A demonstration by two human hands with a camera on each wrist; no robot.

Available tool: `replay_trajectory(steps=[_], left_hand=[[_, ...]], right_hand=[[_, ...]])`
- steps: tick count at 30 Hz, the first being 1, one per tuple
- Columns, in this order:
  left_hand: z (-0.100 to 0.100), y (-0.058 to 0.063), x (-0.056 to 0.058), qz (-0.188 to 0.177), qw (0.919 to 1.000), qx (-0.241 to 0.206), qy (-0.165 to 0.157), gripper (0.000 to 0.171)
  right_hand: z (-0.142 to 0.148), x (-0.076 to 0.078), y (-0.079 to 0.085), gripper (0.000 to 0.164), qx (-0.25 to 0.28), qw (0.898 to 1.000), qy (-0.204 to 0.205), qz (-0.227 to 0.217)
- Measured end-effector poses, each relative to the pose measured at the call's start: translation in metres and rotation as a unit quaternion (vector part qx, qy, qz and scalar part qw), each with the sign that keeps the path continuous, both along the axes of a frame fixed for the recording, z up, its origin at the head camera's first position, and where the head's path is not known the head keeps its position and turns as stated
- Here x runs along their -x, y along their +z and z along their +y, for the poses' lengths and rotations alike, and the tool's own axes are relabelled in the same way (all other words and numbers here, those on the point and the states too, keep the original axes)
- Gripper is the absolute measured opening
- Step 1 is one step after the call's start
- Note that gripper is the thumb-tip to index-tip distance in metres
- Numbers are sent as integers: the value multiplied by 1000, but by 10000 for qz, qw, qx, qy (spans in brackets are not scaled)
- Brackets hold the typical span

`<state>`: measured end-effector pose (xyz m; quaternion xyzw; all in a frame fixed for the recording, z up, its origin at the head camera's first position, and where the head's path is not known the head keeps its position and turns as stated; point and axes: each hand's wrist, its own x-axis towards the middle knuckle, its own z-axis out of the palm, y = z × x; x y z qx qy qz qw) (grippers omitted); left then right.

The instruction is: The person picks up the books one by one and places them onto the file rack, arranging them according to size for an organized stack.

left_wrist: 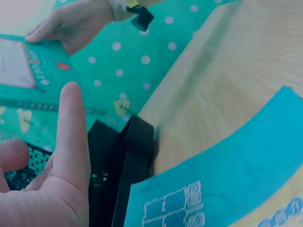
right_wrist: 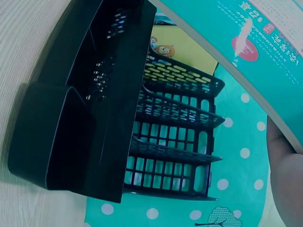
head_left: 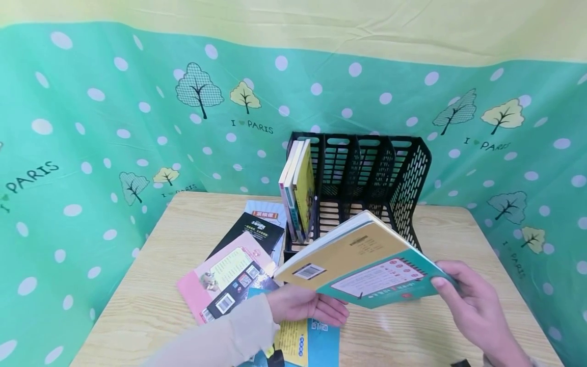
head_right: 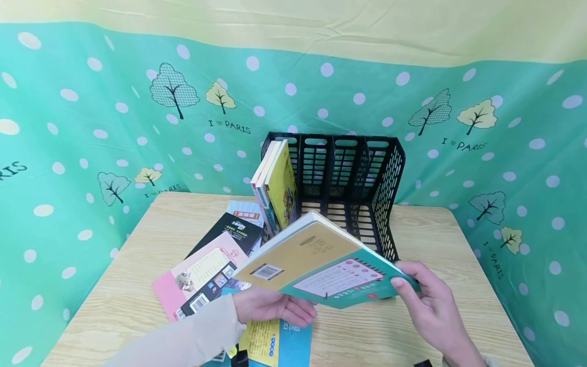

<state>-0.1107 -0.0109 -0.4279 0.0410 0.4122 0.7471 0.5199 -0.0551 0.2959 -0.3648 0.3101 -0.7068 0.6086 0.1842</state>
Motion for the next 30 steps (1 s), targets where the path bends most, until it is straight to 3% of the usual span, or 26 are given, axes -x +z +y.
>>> replay_trajectory(steps=[4, 8, 13, 17, 24, 26, 30], left_hand=[[9, -2, -3, -258, 9992, -291, -106, 50], [15, -4, -7, -732, 9947, -646, -324, 59], [22, -7, -13, -957, 9893, -985, -501, 47], [30, -10, -19, -999, 9857, -1205, -631, 40], [36, -21, -23, -762, 9734, -2016, -779, 44], [38, -20, -22, -804, 9768, -1842, -746, 38], [39, -15, -20, -685, 9947, -746, -204, 24]], right_hand=[[-3, -1, -1, 23, -33, 9997, -232, 25], [-6, -1, -1, 21, 89, 9996, -167, 193], [-12, -2, 1, 16, 300, 9985, 35, 457], [-18, -3, 2, 15, 459, 9970, 208, 593], [-24, -4, 2, 13, 644, 9930, 565, 809], [-25, -5, 1, 13, 662, 9930, 576, 786], [-24, -7, -1, 15, 556, 9948, 610, 594]])
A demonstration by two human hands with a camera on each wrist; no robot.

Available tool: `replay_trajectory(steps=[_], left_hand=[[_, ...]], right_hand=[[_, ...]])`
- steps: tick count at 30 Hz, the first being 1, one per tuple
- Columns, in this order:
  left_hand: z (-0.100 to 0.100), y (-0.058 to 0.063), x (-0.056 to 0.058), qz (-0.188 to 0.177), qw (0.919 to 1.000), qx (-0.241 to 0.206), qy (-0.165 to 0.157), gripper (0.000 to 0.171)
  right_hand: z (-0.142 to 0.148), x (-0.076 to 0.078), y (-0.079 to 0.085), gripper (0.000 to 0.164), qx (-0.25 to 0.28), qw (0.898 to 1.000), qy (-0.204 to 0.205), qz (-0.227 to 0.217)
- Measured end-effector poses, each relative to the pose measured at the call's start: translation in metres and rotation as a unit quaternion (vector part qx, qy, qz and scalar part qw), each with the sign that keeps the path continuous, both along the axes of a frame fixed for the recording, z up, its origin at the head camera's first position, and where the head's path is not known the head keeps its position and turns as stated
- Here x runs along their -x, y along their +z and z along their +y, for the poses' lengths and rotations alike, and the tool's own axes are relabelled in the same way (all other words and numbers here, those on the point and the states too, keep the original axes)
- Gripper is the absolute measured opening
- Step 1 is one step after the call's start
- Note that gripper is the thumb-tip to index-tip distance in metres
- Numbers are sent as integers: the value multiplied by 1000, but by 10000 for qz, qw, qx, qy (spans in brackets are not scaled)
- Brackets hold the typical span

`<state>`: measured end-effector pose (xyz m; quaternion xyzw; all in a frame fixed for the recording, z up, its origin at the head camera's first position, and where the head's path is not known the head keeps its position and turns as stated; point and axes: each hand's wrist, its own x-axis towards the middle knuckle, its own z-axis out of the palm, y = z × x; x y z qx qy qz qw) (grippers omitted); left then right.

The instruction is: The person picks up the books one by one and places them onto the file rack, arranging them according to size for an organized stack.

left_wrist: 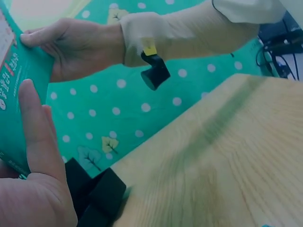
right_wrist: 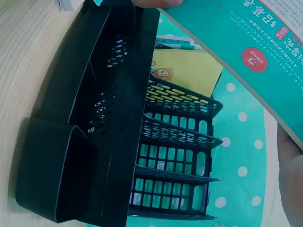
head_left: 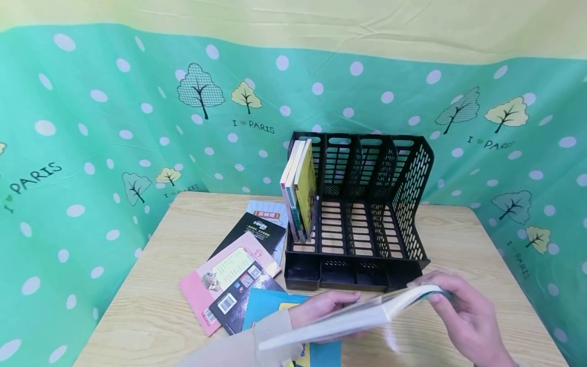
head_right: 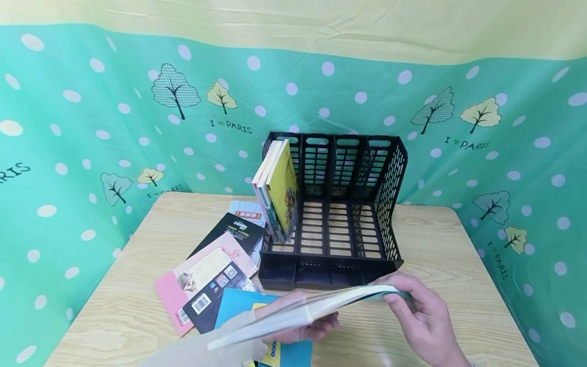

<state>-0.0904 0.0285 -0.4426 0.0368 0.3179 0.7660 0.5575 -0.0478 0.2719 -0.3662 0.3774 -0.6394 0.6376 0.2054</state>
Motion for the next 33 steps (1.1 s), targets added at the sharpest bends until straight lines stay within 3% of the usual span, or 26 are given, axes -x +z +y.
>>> replay_trajectory(steps=[3, 10, 14, 17, 20, 27, 33], left_hand=[[-1, 1, 0, 122, 9977, 581, 341, 18], [-6, 4, -3, 143, 9942, 830, 670, 31], [-9, 7, 0, -165, 9951, 671, 714, 30], [-10, 8, 2, -770, 9952, 243, 560, 22], [-12, 9, 3, -1087, 9927, -90, 510, 18], [-14, 10, 2, -982, 9928, -240, 646, 16], [-20, 11, 1, -1202, 9904, -347, 591, 23]], right_hand=[[2, -2, -3, 17, -122, 9998, 27, -165], [3, -3, -8, 21, -299, 9989, -32, -363], [3, -2, -9, 22, -375, 9985, -69, -394], [3, 0, -8, 22, -401, 9984, 7, -400], [2, 1, -8, 22, -372, 9986, 109, -372], [-2, 4, -9, 20, -202, 9997, 136, -10], [-3, 7, -12, 21, -231, 9995, -176, 126]])
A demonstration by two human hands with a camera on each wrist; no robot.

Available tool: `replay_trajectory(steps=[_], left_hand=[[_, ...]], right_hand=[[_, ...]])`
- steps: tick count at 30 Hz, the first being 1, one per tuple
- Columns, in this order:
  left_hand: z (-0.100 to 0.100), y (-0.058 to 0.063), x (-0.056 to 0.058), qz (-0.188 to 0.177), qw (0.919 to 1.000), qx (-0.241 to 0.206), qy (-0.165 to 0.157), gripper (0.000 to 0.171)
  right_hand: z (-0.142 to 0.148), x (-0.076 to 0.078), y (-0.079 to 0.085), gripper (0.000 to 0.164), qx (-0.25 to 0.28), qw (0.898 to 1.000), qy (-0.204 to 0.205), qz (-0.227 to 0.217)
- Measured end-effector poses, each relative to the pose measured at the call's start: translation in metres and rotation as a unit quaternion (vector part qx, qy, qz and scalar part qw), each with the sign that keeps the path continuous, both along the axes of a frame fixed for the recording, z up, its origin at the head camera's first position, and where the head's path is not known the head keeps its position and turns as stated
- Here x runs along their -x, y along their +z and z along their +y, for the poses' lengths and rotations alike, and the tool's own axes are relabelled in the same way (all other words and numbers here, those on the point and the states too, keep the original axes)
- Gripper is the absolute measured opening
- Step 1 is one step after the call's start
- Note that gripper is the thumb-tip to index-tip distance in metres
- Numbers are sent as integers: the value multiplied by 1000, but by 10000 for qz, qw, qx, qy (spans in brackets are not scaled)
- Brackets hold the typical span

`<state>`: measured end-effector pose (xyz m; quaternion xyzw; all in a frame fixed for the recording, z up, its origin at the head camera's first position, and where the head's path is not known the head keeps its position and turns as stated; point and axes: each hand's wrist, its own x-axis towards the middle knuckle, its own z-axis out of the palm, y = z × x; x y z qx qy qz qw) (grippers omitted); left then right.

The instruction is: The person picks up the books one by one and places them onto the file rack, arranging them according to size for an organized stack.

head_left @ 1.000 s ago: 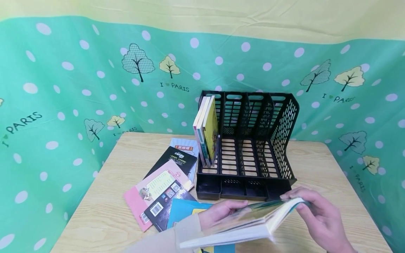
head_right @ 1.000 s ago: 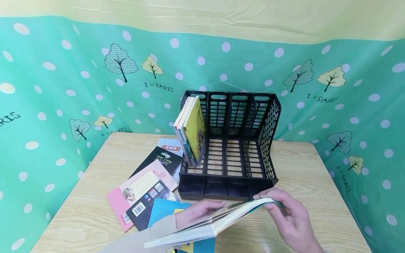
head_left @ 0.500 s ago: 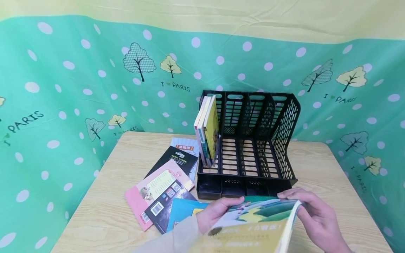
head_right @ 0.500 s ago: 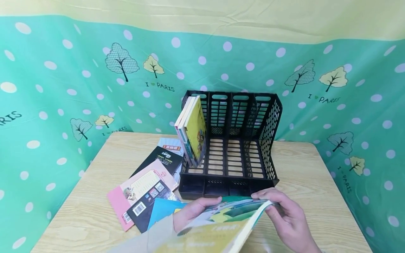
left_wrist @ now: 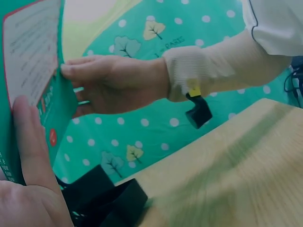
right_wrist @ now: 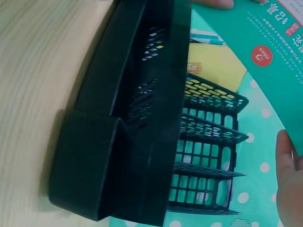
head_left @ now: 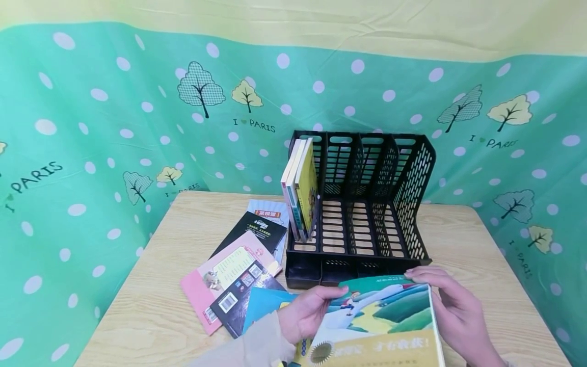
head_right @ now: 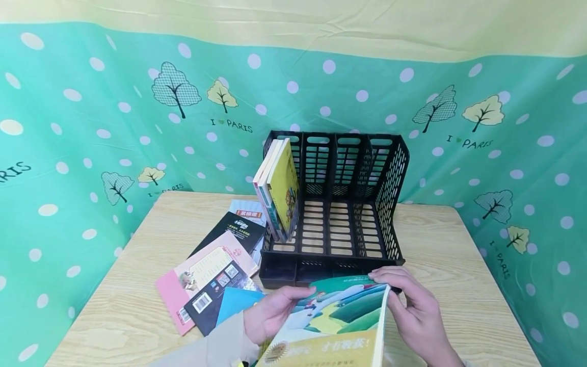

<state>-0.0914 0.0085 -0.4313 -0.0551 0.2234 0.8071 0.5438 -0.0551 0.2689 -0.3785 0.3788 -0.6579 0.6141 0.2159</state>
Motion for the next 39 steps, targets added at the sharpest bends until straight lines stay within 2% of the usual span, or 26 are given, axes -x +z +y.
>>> replay_trajectory(steps=[5, 9, 10, 13, 16, 21, 26, 31, 39], left_hand=[[-7, 5, 2, 97, 9997, -162, 185, 36], [-16, 8, 5, 422, 9985, -175, 309, 41], [-18, 9, 6, 544, 9978, -124, 360, 40], [-24, 9, 8, 771, 9960, -15, 445, 39], [-29, 8, 10, 871, 9948, 61, 524, 37], [-36, 8, 12, 1028, 9916, 288, 733, 36], [-39, 13, 11, 1041, 9873, 625, 1025, 31], [-41, 21, 11, 1180, 9795, 910, 1354, 30], [-43, 30, 13, 1664, 9664, 1223, 1532, 39]], right_hand=[[1, 0, -3, 26, -173, 9995, -131, -221], [0, 1, -6, 24, -351, 9987, -278, -243], [0, 1, -7, 22, -466, 9979, -421, -174], [-2, 4, -11, 19, -833, 9924, -868, 246], [-4, 6, -13, 22, -1190, 9811, -1288, 821], [-7, 12, -15, 28, -1482, 9633, -1536, 1631], [-12, 17, -11, 27, -1546, 9534, -1561, 2067], [-11, 18, -10, 29, -1831, 9451, -1659, 2139], [-3, 19, -16, 35, -2406, 9336, -1877, 1879]])
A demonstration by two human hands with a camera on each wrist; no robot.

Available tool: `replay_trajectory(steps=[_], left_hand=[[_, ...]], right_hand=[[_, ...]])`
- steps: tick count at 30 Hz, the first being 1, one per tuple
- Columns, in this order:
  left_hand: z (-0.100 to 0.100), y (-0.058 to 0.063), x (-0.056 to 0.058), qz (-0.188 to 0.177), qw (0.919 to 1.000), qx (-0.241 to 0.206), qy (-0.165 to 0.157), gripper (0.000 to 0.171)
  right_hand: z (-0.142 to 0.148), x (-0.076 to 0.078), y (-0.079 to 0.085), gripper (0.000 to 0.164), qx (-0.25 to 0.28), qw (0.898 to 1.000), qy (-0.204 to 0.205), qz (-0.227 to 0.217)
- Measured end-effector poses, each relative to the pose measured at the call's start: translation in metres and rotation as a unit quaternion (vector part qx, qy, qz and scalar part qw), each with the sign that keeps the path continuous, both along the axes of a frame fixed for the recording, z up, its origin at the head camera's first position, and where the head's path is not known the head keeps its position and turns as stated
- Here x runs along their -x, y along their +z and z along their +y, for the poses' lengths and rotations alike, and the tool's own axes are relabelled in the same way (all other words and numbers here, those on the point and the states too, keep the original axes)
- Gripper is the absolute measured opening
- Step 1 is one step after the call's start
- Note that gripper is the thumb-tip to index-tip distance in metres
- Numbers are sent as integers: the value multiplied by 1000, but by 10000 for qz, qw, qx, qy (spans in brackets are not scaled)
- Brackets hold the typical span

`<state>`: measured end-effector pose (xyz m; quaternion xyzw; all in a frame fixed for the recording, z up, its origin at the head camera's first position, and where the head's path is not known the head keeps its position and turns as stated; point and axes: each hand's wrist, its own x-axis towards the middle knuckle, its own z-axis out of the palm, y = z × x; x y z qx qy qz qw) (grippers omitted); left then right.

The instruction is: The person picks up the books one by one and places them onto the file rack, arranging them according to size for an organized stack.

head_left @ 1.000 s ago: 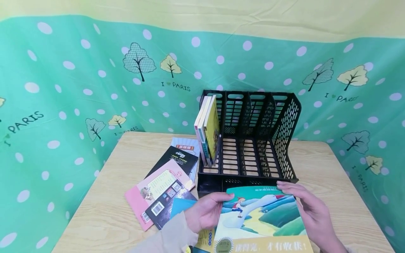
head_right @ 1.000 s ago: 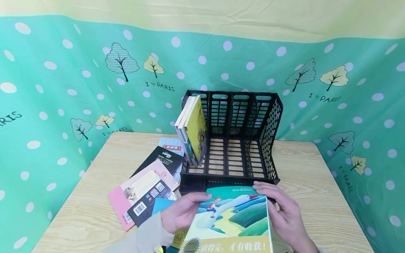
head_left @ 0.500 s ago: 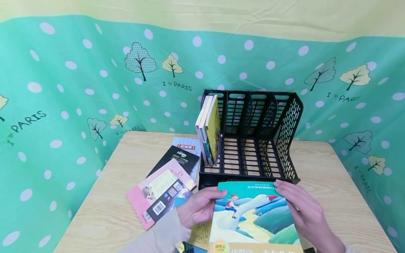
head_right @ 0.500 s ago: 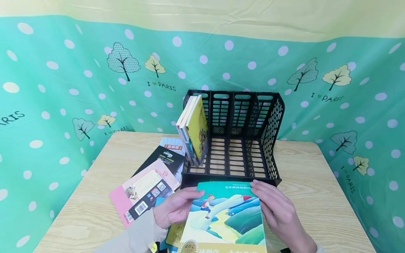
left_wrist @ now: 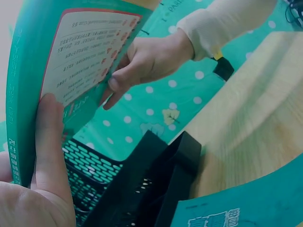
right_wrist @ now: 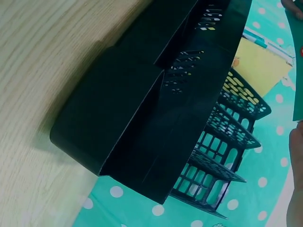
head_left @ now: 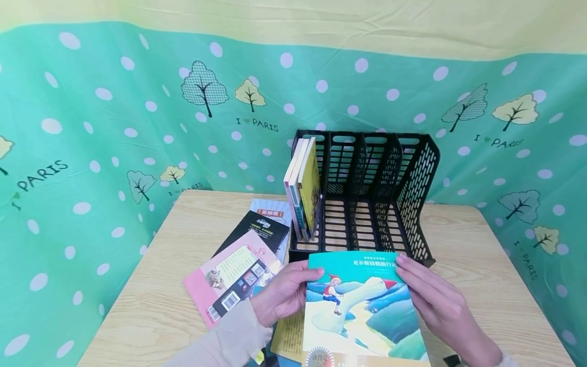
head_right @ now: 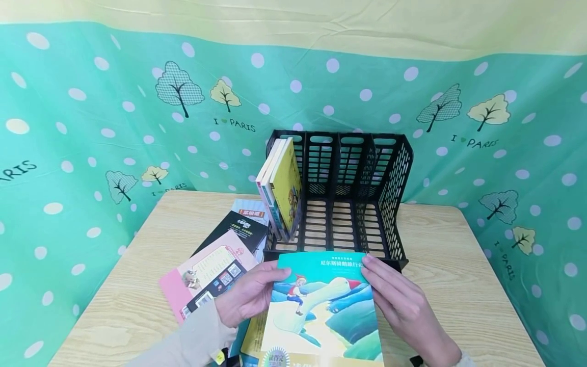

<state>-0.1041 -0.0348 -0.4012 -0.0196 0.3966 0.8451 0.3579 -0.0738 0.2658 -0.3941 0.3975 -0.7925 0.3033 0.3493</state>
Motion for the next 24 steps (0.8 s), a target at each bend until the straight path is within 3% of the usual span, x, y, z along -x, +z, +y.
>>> replay_trajectory(steps=[6, 11, 15, 18, 21, 24], left_hand=[[-4, 8, 1, 107, 9997, 58, 209, 36], [-11, 17, 2, 219, 9978, 394, 492, 34], [-21, 25, 4, 438, 9957, 547, 599, 39], [-28, 32, 6, 637, 9937, 667, 637, 42], [-35, 38, 8, 821, 9904, 833, 739, 42], [-42, 45, 10, 990, 9863, 980, 883, 41]], right_hand=[[2, 5, -5, 40, -181, 9996, -195, -87], [11, 15, -13, 44, 304, 9988, -368, -117], [26, 21, -20, 40, 643, 9907, -1091, -498], [39, 22, -23, 36, 779, 9689, -1958, -1296], [49, 22, -26, 39, 875, 9277, -2712, -2412], [56, 25, -29, 45, 983, 8878, -3051, -3304]])
